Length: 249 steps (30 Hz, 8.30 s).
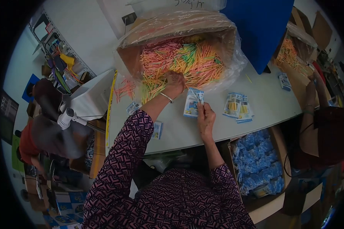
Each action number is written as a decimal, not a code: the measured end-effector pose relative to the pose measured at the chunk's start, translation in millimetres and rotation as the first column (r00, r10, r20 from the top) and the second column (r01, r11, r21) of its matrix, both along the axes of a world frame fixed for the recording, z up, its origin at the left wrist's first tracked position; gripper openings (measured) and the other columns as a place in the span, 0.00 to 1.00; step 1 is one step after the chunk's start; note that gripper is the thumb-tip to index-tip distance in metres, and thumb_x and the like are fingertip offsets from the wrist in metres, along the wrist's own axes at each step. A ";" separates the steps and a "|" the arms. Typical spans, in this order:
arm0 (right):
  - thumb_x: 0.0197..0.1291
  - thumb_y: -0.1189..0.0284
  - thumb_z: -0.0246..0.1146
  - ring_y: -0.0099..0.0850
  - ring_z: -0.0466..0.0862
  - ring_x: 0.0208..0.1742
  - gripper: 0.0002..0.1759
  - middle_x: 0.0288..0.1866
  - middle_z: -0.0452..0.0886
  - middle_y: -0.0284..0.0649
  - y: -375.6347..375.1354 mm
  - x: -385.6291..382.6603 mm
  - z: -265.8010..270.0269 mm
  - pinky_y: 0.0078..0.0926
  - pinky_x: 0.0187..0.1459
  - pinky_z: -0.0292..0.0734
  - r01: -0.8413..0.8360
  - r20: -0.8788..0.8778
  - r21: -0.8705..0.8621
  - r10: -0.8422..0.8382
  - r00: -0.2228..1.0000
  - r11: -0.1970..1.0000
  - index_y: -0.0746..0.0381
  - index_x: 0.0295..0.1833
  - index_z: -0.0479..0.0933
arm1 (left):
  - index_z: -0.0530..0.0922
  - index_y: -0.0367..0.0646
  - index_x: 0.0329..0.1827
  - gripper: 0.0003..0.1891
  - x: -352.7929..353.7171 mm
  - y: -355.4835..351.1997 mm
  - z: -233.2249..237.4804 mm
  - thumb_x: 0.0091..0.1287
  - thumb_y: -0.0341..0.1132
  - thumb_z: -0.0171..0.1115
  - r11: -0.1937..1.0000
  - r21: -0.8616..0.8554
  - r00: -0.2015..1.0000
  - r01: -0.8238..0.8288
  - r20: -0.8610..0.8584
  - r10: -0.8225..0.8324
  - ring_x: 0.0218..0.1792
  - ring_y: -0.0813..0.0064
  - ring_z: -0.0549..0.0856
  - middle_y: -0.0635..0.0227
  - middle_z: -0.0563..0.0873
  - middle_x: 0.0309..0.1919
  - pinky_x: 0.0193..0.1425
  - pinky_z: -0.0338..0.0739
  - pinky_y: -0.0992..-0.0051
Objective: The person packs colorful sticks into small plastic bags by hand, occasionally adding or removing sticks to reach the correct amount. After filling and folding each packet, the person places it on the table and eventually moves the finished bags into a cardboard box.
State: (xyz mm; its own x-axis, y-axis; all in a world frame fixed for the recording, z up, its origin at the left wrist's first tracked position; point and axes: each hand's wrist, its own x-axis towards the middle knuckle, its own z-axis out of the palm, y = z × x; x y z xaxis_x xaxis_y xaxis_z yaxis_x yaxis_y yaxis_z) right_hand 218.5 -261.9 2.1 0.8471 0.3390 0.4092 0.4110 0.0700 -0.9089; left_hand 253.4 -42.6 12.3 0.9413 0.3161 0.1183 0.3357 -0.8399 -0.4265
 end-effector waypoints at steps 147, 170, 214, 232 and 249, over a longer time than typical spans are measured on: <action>0.61 0.70 0.62 0.16 0.76 0.38 0.13 0.37 0.82 0.31 -4.3 37.3 20.7 0.15 0.46 0.69 -0.612 -0.392 0.271 0.666 0.635 0.743 0.65 0.48 0.79 | 0.71 0.37 0.58 0.18 -99.3 -58.1 76.5 0.64 0.27 0.59 0.006 -0.835 0.834 0.551 0.550 -0.028 0.48 0.80 0.78 0.67 0.80 0.47 0.51 0.73 0.81; 0.60 0.72 0.62 0.16 0.75 0.37 0.14 0.38 0.81 0.31 -19.5 34.3 30.6 0.15 0.42 0.71 -0.637 -0.405 0.165 0.641 0.652 0.753 0.65 0.50 0.79 | 0.64 0.39 0.57 0.23 -97.0 -66.9 70.7 0.59 0.23 0.61 -0.012 -0.881 0.879 0.473 0.472 -0.067 0.35 0.82 0.77 0.67 0.80 0.37 0.39 0.72 0.79; 0.59 0.73 0.63 0.16 0.76 0.35 0.14 0.38 0.82 0.32 -39.7 36.9 28.0 0.14 0.40 0.72 -0.607 -0.421 0.126 0.596 0.684 0.785 0.66 0.49 0.79 | 0.64 0.37 0.56 0.21 -88.8 -78.9 65.4 0.61 0.24 0.61 -0.116 -0.876 0.878 0.468 0.476 -0.054 0.42 0.80 0.80 0.64 0.79 0.41 0.45 0.74 0.80; 0.59 0.71 0.63 0.15 0.75 0.35 0.13 0.35 0.82 0.31 -52.0 44.7 34.1 0.14 0.40 0.70 -0.694 -0.383 -0.052 0.627 0.678 0.719 0.68 0.46 0.80 | 0.81 0.35 0.38 0.09 -89.7 -83.4 89.3 0.63 0.33 0.60 -0.126 -0.904 0.911 0.409 0.396 0.113 0.31 0.85 0.77 0.75 0.80 0.27 0.38 0.73 0.82; 0.60 0.70 0.62 0.13 0.71 0.30 0.12 0.28 0.79 0.28 -58.6 45.5 35.5 0.15 0.33 0.68 -0.755 -0.405 -0.093 0.669 0.624 0.649 0.70 0.41 0.80 | 0.80 0.34 0.29 0.07 -86.7 -70.4 103.8 0.56 0.31 0.61 0.132 -0.927 0.897 0.350 0.291 -0.334 0.24 0.84 0.73 0.71 0.79 0.21 0.30 0.68 0.80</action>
State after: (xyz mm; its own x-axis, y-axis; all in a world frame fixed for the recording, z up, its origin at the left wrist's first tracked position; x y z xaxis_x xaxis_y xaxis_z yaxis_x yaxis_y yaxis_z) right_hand 264.0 -320.5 37.6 0.3543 0.9351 -0.0021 0.0211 -0.0102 -0.9997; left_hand 166.7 -112.9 116.1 0.9868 -0.1620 0.0086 -0.1088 -0.6211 0.7762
